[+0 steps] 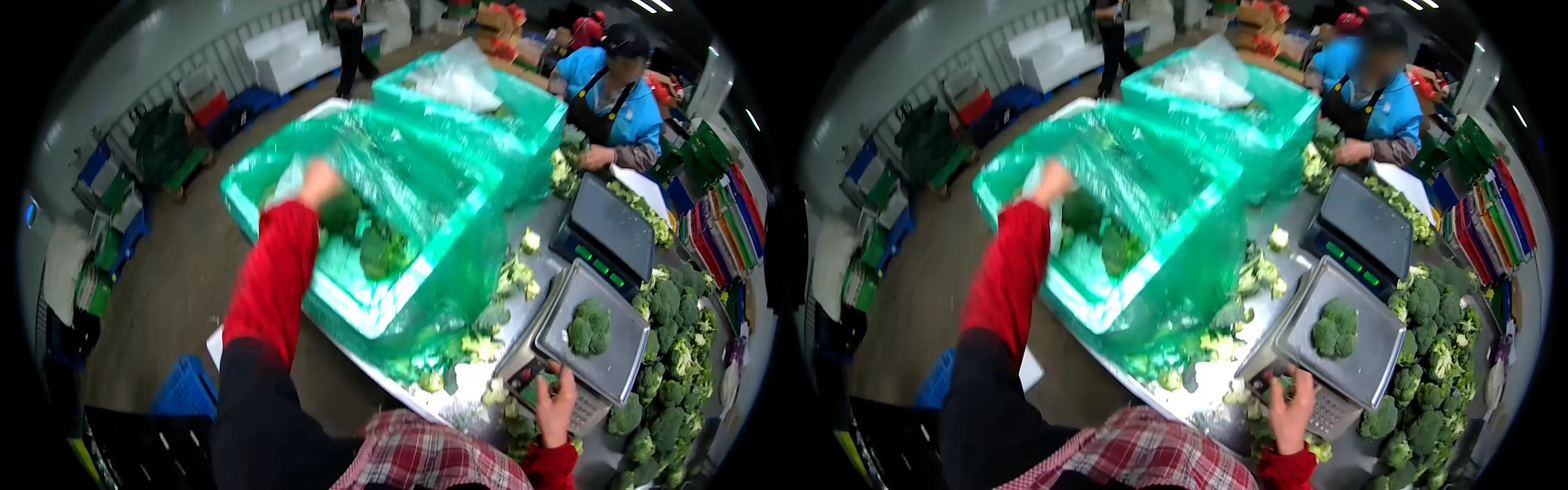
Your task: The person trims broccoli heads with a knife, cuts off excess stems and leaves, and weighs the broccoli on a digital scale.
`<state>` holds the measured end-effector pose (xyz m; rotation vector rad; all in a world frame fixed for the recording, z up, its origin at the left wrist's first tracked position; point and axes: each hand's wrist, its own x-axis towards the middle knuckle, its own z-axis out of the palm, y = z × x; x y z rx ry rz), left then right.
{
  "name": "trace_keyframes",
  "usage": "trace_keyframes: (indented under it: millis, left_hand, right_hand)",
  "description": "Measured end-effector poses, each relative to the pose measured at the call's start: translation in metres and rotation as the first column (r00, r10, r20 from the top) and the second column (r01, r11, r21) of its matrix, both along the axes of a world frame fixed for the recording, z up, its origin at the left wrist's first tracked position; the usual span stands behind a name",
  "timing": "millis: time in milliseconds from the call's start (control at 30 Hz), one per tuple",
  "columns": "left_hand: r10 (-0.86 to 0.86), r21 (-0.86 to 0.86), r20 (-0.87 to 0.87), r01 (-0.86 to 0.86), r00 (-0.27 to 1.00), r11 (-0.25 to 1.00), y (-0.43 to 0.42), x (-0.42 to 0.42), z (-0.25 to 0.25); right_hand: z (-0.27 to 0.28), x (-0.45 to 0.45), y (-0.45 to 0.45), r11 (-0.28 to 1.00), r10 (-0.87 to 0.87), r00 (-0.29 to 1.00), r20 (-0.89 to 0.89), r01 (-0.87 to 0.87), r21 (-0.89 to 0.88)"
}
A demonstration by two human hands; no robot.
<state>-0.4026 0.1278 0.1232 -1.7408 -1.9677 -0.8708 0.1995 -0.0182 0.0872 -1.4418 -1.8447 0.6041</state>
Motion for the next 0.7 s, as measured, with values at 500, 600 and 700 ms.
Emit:
trace_keyframes:
  millis: [500,600,700]
  left_hand:
    - [0.188,-0.287,0.264,-0.109,0.946,0.952,0.174,0.150,0.180]
    - [0.238,-0.180,0.038,-0.227,0.971,0.957,0.176,0.131,0.176]
    - [0.239,-0.251,-0.099,-0.256,0.966,0.934,0.172,0.095,0.173]
  right_hand:
    - [0.040,-0.183,0.119,0.955,0.298,0.900,-0.319,-0.281,0.098]
    - [0.006,-0.211,0.169,0.850,0.257,0.773,-0.580,-0.466,-0.245]
    - [0.009,-0.197,0.240,0.987,0.077,0.824,-0.561,-0.143,-0.075]
